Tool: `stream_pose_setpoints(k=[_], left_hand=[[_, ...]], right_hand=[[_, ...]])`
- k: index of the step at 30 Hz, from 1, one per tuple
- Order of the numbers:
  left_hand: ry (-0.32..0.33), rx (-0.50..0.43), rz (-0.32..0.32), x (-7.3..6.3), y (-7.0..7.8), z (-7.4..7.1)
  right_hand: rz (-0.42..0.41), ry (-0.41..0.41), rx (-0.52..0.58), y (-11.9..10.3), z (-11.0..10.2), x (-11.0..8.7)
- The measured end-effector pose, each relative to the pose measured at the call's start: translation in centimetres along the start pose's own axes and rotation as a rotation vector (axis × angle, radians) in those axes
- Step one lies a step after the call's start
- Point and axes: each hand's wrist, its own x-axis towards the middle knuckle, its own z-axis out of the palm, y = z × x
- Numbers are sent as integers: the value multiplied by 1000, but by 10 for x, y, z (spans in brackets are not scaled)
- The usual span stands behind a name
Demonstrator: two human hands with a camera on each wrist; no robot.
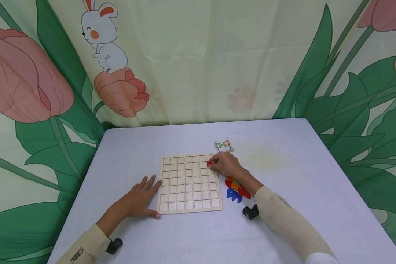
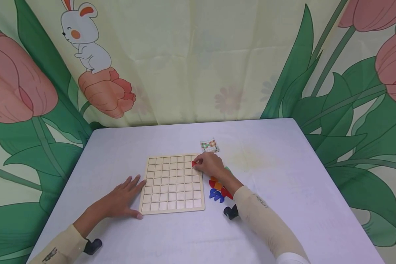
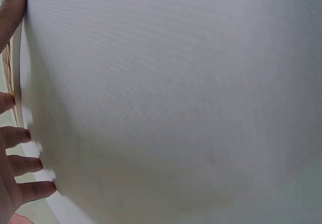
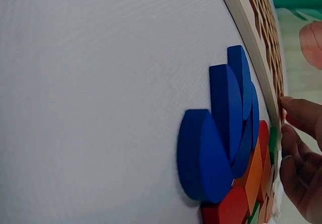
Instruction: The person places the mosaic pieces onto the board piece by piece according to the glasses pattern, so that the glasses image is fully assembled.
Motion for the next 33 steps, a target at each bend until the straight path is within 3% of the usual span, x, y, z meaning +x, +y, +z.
stream_pose_setpoints(k=[10,21,33], left_hand=[[-3,5,4,2,-1,2],[2,-2,22,0,-1,-1],[-5,-24,10,0,1,-4]], right_hand=[[26,5,-2,-2,-1,0],[-17,-2,-36,1,-1,3],[-118,-72,171,22,-18,3]])
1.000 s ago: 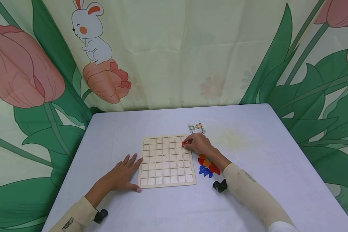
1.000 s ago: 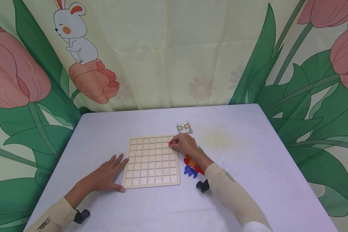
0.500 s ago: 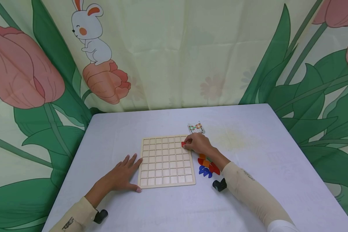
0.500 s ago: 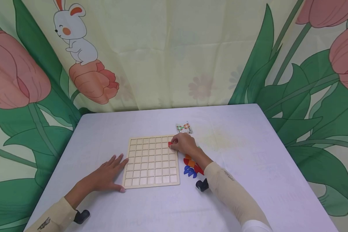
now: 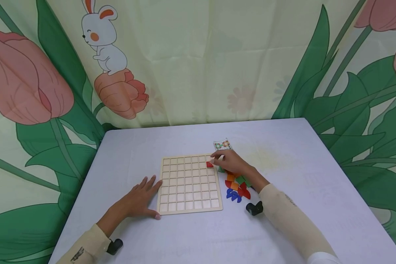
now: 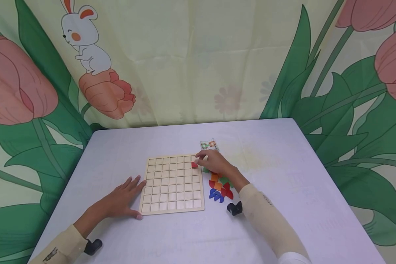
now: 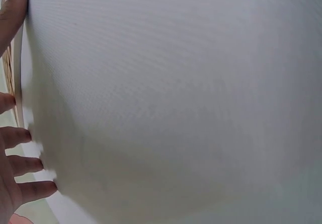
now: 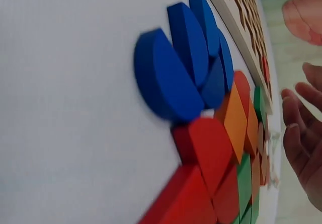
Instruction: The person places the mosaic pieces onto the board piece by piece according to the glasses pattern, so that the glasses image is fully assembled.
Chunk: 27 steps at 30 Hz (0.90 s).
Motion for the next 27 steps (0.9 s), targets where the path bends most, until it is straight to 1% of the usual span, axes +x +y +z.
stream_pose_setpoints(k=[4,7,10,15,19,22,27], left_hand=[[-8,-14,-12,1,-1,1],[-12,-8,-18,2,-1,2],[-12,3,-19,2,-3,4],[-5,-2,-16,3,-3,4],[-2,-5,-14,2,-2,3],[3,-1,-13,2,-2,3],[1,2,-10,1,-2,2]], right_hand=[[24,23,48,6,-10,-7],[29,35,46,14,-16,-15],[65,34,39,21,-19,-25],[117,49,-1,34,-21,-38],[114,81,-59,42,-21,-42],[105,97,-110,43,-22,-42],[104,87,-174,41,-23,-42]])
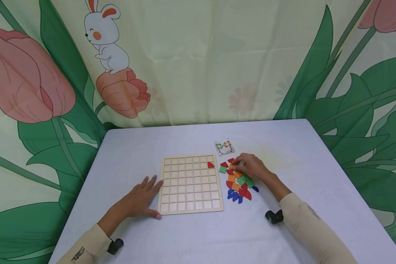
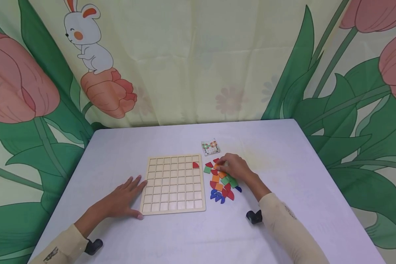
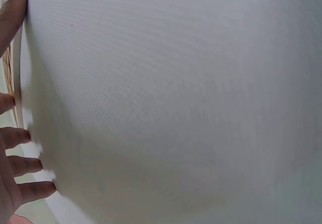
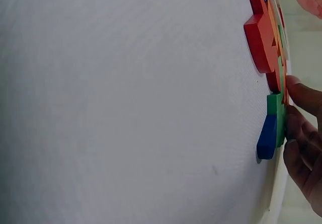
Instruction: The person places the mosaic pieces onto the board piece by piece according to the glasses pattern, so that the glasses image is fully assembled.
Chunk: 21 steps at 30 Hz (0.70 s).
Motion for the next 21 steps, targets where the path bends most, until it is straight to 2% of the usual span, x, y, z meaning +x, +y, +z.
stream_pose_setpoints(k=[11,21], left_hand=[[-8,-11,-5,-1,2,-3],[-3,-22,2,-2,2,-3]], right_hand=[[-26,-99,-43,-5,-6,3],[-7,-116,-5,-10,-2,3]])
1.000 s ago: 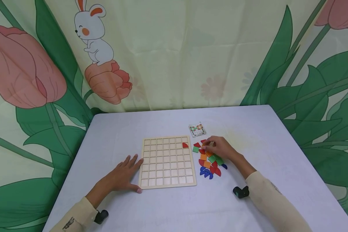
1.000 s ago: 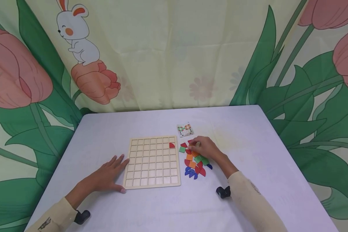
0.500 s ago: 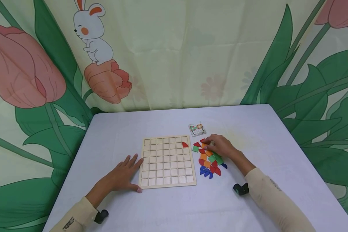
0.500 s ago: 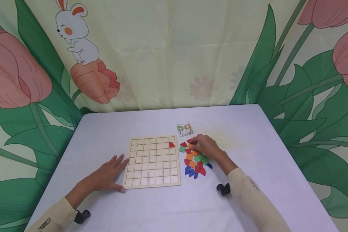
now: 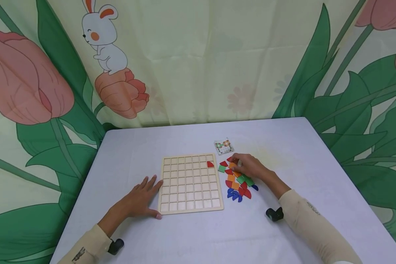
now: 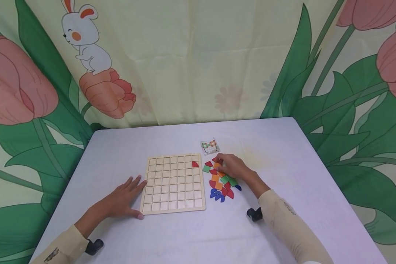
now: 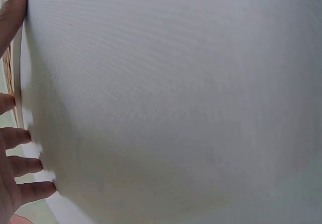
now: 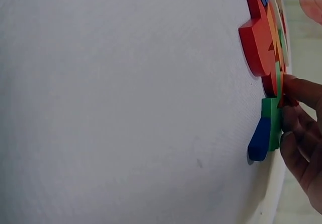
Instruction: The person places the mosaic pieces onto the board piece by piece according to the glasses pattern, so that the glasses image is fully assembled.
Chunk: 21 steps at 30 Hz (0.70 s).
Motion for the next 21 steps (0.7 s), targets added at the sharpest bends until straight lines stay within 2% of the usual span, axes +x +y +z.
stream_pose_setpoints(k=[6,21], left_hand=[[3,4,-4,1,-1,2],[-12,45,19,-1,-2,4]], right_hand=[[-9,14,2,1,3,-2],[9,26,138,-10,4,0]])
